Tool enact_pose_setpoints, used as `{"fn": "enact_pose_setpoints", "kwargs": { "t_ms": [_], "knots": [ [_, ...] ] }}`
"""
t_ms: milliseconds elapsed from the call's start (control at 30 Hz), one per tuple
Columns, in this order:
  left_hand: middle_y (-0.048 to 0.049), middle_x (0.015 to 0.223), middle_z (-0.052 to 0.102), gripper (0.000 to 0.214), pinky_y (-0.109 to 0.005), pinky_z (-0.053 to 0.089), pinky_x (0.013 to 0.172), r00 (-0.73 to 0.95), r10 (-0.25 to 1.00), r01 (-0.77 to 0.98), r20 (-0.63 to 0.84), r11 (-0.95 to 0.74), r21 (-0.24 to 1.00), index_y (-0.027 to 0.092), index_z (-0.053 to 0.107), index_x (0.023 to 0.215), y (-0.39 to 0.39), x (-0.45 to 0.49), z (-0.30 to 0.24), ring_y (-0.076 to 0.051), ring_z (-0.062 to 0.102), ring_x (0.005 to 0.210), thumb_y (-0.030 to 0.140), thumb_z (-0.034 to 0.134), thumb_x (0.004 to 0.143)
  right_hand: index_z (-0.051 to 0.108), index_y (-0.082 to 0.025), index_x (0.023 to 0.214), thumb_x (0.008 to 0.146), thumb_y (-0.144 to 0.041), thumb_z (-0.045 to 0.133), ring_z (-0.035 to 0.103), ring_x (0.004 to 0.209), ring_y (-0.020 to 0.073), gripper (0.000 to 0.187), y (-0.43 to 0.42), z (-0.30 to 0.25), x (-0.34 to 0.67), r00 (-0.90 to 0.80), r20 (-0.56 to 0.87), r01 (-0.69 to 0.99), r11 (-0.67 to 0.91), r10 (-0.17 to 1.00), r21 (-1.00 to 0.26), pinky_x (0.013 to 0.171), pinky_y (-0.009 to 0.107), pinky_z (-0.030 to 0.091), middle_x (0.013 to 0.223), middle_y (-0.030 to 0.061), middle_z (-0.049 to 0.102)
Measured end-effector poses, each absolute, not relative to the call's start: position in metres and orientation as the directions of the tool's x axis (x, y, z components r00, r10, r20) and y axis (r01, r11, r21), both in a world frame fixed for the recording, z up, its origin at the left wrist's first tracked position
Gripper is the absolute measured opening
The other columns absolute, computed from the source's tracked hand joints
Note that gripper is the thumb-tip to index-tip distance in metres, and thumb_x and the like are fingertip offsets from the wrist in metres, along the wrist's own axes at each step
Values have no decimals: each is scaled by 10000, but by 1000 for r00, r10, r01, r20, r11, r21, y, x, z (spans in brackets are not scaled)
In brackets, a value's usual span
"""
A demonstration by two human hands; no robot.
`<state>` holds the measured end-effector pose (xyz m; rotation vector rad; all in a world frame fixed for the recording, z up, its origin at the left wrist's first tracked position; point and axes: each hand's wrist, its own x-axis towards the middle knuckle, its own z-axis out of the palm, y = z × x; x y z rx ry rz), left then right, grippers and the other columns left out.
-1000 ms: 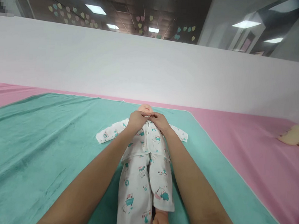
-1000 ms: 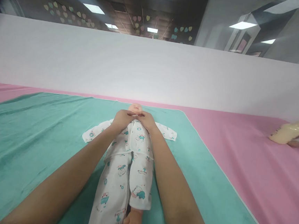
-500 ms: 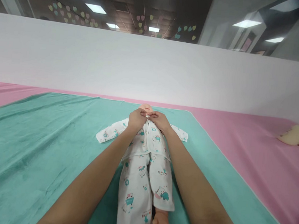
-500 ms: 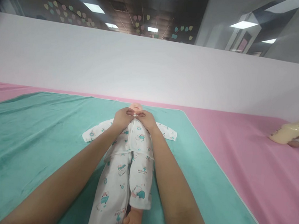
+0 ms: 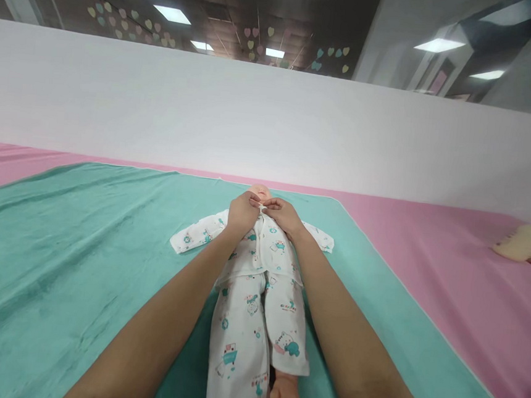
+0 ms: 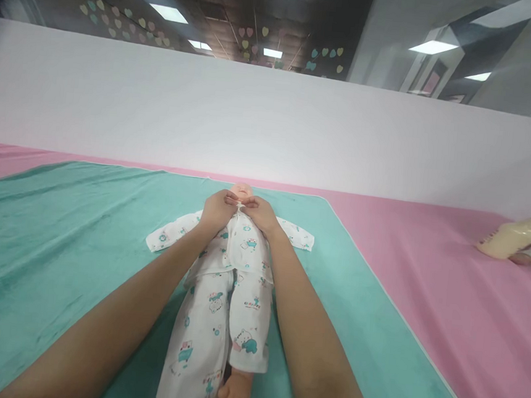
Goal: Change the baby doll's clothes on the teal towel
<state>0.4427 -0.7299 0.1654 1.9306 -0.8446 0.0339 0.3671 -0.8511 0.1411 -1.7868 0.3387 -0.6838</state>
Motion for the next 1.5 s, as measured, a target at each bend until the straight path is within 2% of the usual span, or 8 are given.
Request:
{"fn": "enact_pose_setpoints", "kwargs": {
  "t_ms": [267, 567, 767, 933, 1200, 1367, 1500],
  "knots": [
    [-42, 888, 712, 209, -229, 468, 779, 742, -553, -594, 380, -279, 755, 162, 679, 881, -731, 444, 166, -153, 640, 836, 110, 554, 721, 616, -184, 870, 655, -301, 649, 559, 699, 117, 247, -856, 137, 368, 826, 253, 144, -247, -503, -958, 677, 248, 419, 776, -4, 645],
    [-27, 955, 722, 280, -233, 466, 778, 722, -609, -583, 329, -279, 763, 196, 733, 911, -731, 444, 167, -168, 639, 906, 132, 520, 741, 591, -193, 866, 643, -332, 669, 555, 663, 122, 274, -853, 137, 368, 786, 285, 127, -308, -549, -943, 649, 254, 425, 732, -13, 629],
    [-28, 928, 726, 258, -245, 472, 747, 677, -659, -580, 328, -204, 789, 199, 736, 942, -729, 445, 167, -181, 645, 864, 226, 595, 728, 578, -189, 847, 615, -339, 678, 550, 665, 123, 293, -853, 139, 370, 770, 307, 112, -355, -559, -928, 656, 256, 424, 724, -15, 617],
    [-40, 946, 723, 254, -243, 468, 796, 648, -672, -620, 357, -195, 760, 186, 734, 948, -728, 447, 167, -174, 644, 877, 193, 566, 757, 581, -188, 830, 600, -334, 691, 550, 676, 125, 294, -855, 138, 371, 750, 324, 99, -387, -577, -917, 657, 255, 420, 733, -15, 609],
    [-38, 1006, 708, 351, -262, 465, 846, 632, -663, -705, 401, -276, 654, 216, 715, 1016, -730, 449, 164, -190, 627, 927, 134, 513, 740, 600, -186, 882, 645, -278, 626, 575, 736, 126, 255, -853, 137, 367, 774, 311, 151, -317, -551, -936, 730, 268, 433, 813, 1, 651],
    [-35, 1010, 709, 378, -258, 463, 846, 622, -673, -709, 400, -268, 653, 214, 714, 1017, -731, 450, 164, -191, 622, 950, 112, 477, 741, 631, -187, 827, 638, -277, 636, 587, 779, 138, 209, -852, 140, 366, 731, 344, 111, -394, -589, -912, 793, 295, 438, 877, 17, 663],
    [-37, 1040, 701, 370, -247, 455, 870, 635, -680, -675, 366, -259, 691, 190, 712, 1015, -730, 452, 163, -183, 615, 987, 108, 480, 739, 617, -183, 809, 629, -282, 648, 595, 794, 145, 208, -852, 140, 366, 723, 361, 152, -374, -589, -915, 796, 298, 446, 855, 20, 662]
  ]
}}
